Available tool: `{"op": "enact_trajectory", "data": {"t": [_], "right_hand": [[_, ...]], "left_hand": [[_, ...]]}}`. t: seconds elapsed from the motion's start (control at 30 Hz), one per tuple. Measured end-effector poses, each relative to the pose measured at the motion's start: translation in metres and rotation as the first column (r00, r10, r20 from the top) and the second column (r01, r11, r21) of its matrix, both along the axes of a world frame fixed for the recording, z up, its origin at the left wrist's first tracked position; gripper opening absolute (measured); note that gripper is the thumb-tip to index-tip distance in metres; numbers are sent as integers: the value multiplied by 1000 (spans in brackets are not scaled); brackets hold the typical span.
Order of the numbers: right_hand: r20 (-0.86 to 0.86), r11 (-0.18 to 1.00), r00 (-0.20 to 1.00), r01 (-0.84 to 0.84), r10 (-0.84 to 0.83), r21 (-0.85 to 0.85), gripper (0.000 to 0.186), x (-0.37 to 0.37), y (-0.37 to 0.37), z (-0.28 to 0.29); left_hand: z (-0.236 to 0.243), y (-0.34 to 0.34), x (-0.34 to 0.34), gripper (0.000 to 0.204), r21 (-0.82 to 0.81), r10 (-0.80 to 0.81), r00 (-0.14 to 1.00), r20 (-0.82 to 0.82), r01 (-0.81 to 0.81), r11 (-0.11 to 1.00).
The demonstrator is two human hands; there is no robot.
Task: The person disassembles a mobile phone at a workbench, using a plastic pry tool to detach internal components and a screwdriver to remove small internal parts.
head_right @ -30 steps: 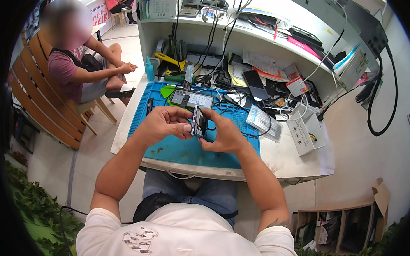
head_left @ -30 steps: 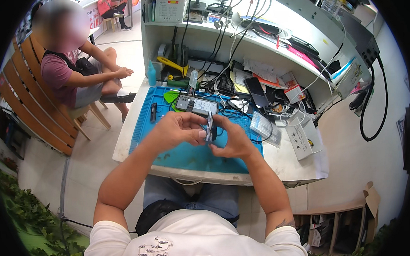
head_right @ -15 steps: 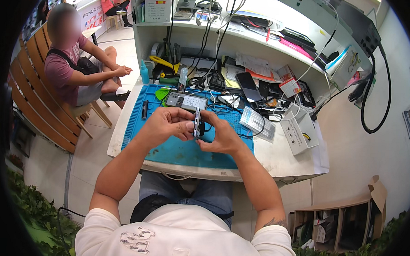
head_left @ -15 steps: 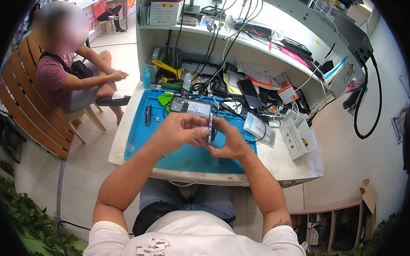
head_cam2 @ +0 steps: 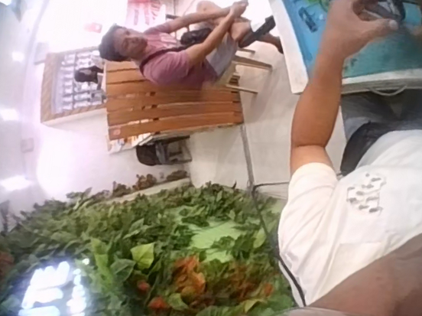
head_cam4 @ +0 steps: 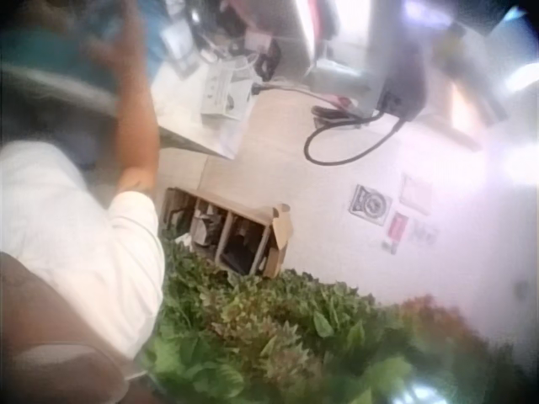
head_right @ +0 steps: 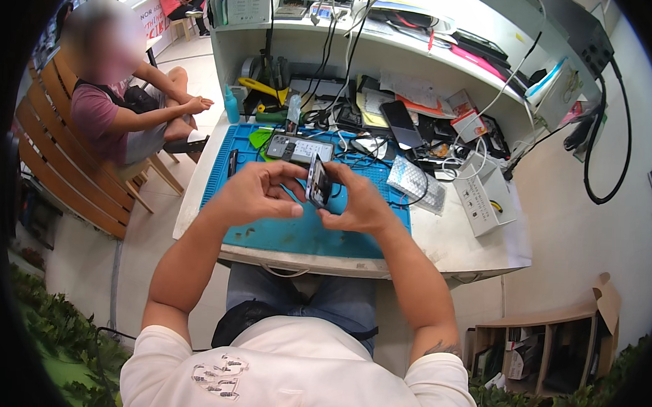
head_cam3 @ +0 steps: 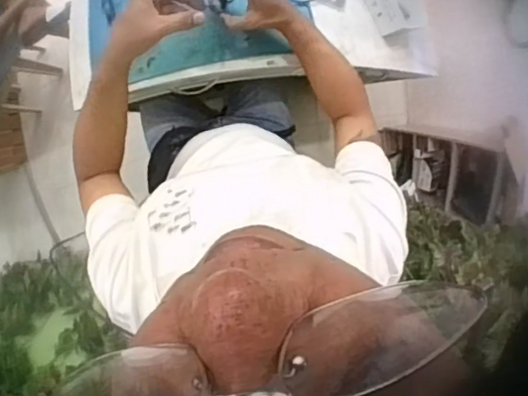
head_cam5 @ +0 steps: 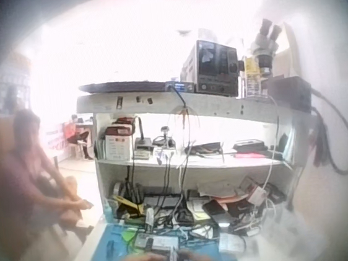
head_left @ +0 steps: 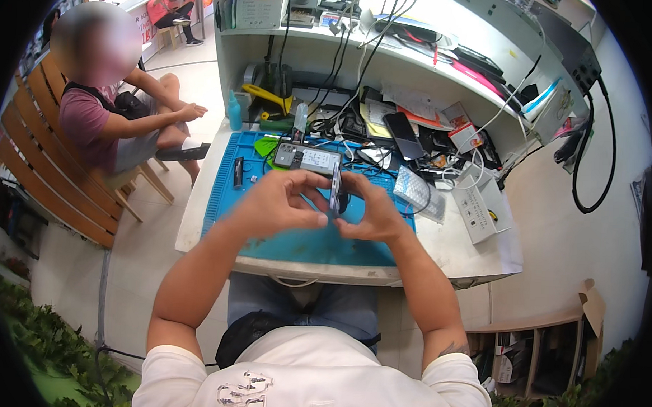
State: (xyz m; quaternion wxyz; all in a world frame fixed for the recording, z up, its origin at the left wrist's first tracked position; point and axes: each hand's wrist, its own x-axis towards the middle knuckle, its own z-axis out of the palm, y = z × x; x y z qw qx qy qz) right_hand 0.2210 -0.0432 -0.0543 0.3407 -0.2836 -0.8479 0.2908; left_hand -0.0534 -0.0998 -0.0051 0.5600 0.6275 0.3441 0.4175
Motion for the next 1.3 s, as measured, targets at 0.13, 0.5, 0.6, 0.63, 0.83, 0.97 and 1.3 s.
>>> {"op": "enact_trajectory", "data": {"t": [0.13,0.5,0.6,0.63,0.83,0.97,1.3], "right_hand": [[253,989,962,67,-99,132,86,4,-11,21],[665,987,742,-25,-88,159,70,-25,-16,19],[612,989,787,-18,-77,148,65,-18,-14,12],[583,989,809,-15,-75,148,63,-15,-13,10],[559,998,828,6,-41,65,72,-8,-10,8],[534,998,844,21,-50,60,73,-6,-8,5],[533,994,840,84,-105,63,73,-6,-16,4]], "left_hand": [[9,11,-46,56,-87,166,977,-135,-179,980],[-27,10,-62,44,233,294,384,-875,-197,952],[-27,11,-62,42,201,260,423,-868,-180,963],[-27,11,-63,42,196,257,440,-860,-180,964],[-27,12,-65,41,151,233,488,-841,-203,968],[-29,13,-60,36,191,316,638,-702,-258,947],[-45,28,-16,37,-154,179,967,-181,-208,966]]}}
